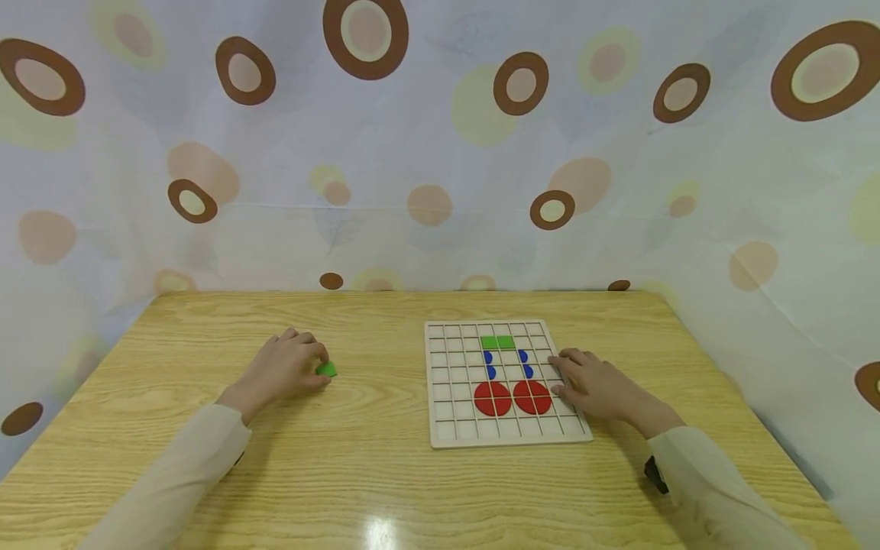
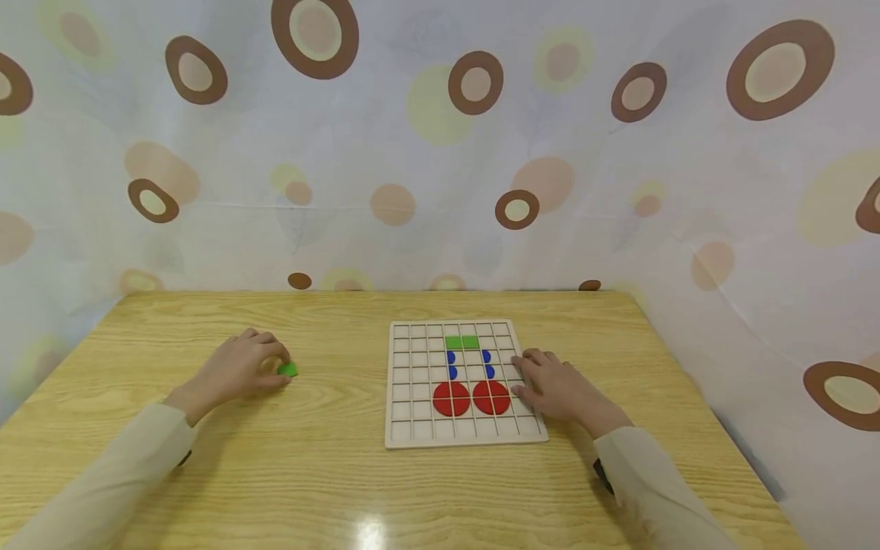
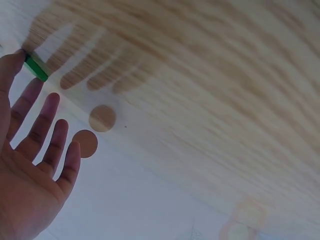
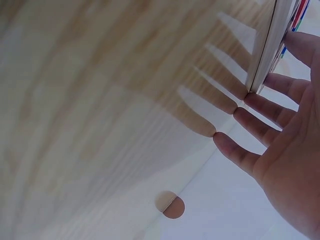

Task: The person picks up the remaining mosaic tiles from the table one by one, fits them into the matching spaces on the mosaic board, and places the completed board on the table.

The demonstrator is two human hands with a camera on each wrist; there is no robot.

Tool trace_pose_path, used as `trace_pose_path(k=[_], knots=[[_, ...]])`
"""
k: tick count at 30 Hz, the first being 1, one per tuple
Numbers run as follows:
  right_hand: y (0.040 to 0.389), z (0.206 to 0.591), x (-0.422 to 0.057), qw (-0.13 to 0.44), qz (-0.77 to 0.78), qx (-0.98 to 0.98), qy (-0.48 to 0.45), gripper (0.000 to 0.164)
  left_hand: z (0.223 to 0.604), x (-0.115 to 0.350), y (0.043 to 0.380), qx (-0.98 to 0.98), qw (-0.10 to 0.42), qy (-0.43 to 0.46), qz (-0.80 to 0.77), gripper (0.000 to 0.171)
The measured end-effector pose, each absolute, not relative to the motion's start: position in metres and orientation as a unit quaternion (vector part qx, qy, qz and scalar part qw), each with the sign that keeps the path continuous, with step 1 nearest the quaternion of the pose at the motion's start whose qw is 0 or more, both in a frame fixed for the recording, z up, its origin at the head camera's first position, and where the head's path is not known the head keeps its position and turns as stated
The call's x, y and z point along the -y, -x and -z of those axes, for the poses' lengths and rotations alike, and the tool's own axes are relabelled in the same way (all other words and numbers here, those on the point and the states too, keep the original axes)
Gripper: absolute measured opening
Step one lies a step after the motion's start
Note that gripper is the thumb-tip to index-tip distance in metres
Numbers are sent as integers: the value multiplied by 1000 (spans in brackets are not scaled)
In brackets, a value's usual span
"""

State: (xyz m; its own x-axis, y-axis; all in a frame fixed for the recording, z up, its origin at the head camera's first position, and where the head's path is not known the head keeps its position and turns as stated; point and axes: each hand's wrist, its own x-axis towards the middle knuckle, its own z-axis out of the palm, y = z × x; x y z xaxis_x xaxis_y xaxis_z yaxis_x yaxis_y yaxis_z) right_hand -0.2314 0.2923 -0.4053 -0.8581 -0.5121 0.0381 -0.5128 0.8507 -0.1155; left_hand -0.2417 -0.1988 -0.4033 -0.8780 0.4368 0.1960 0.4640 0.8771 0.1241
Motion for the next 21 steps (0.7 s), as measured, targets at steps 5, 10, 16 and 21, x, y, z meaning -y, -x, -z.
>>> trace_pose_path(k=[5, 10, 16, 21], knots=[[231, 406, -293, 3, -60, 961, -268, 49, 404, 198, 241, 966, 71, 228, 96, 24], [231, 406, -293, 4, -62, 961, -270, 49, 404, 197, 242, 966, 66, 229, 102, 23], [232, 407, -293, 5, -64, 961, -271, 49, 404, 196, 243, 967, 55, 226, 108, 22], [232, 410, -292, 4, -66, 961, -268, 50, 403, 195, 244, 967, 48, 228, 105, 23]])
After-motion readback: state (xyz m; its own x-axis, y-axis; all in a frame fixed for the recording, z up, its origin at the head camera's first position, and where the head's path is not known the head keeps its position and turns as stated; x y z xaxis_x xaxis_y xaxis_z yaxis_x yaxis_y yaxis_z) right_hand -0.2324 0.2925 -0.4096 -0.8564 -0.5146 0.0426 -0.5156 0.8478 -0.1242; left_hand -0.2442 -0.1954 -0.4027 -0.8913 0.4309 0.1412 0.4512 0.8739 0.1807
